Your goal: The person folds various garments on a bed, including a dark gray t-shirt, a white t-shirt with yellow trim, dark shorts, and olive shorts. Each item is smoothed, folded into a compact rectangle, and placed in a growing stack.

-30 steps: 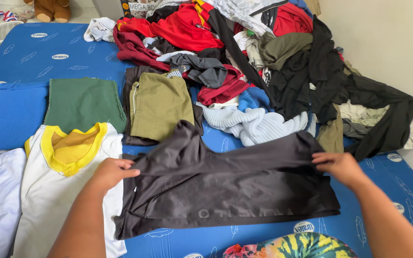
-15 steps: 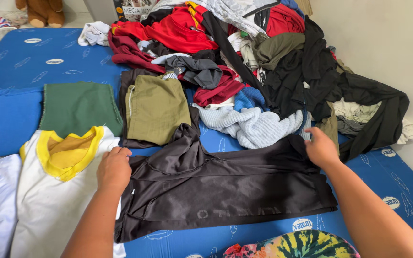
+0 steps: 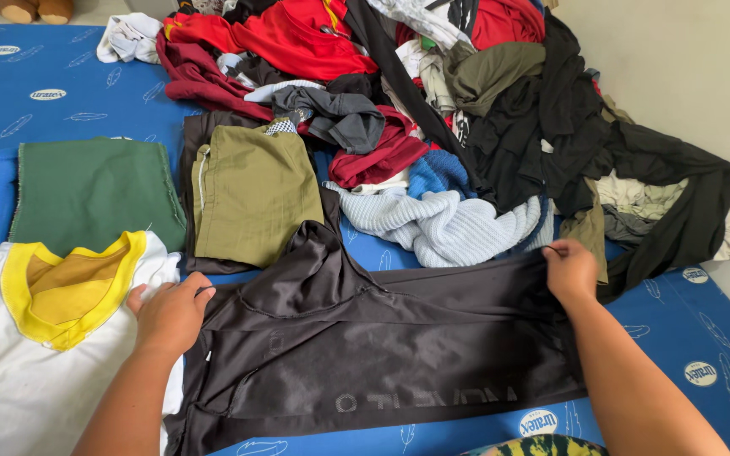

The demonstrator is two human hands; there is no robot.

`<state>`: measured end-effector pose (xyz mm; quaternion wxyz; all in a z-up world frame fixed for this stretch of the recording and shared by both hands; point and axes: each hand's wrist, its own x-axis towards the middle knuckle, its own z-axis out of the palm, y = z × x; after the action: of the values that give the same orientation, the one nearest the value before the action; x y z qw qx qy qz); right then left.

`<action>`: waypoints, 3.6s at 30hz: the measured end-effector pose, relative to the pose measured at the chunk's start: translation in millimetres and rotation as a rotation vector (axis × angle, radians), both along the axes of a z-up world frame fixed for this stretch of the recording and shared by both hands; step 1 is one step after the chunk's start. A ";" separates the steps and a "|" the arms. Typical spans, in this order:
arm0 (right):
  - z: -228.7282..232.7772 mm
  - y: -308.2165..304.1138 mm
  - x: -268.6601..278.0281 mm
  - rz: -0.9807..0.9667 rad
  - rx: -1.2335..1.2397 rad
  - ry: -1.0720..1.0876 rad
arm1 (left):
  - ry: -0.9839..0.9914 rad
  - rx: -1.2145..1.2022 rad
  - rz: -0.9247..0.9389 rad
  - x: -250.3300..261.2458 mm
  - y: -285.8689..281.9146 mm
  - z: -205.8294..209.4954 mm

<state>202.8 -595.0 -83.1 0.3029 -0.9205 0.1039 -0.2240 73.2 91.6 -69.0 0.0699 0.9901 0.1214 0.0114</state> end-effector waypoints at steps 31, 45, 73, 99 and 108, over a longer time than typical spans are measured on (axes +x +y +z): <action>71.6 440.1 -31.6 0.585 -0.391 0.354 | 0.206 -0.660 -0.462 -9.3 -119.9 41.5; 113.4 251.2 -50.0 0.461 1.710 0.328 | 0.396 -0.676 -0.346 -0.6 -96.5 15.1; 95.8 171.0 -157.4 0.297 -0.254 0.697 | 0.557 -0.381 -0.479 -25.3 -108.5 82.8; 72.3 28.6 -133.8 0.033 0.332 0.713 | 0.308 -0.574 -0.355 -11.9 -121.7 68.1; 83.6 23.7 -129.4 0.059 0.346 0.595 | 0.409 -0.963 -0.399 -5.7 -104.1 53.5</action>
<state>73.5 -571.2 0.5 0.4174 -0.8830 0.1974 0.0843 67.5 -12.5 -15.5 0.4902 0.8321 -0.0655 -0.2512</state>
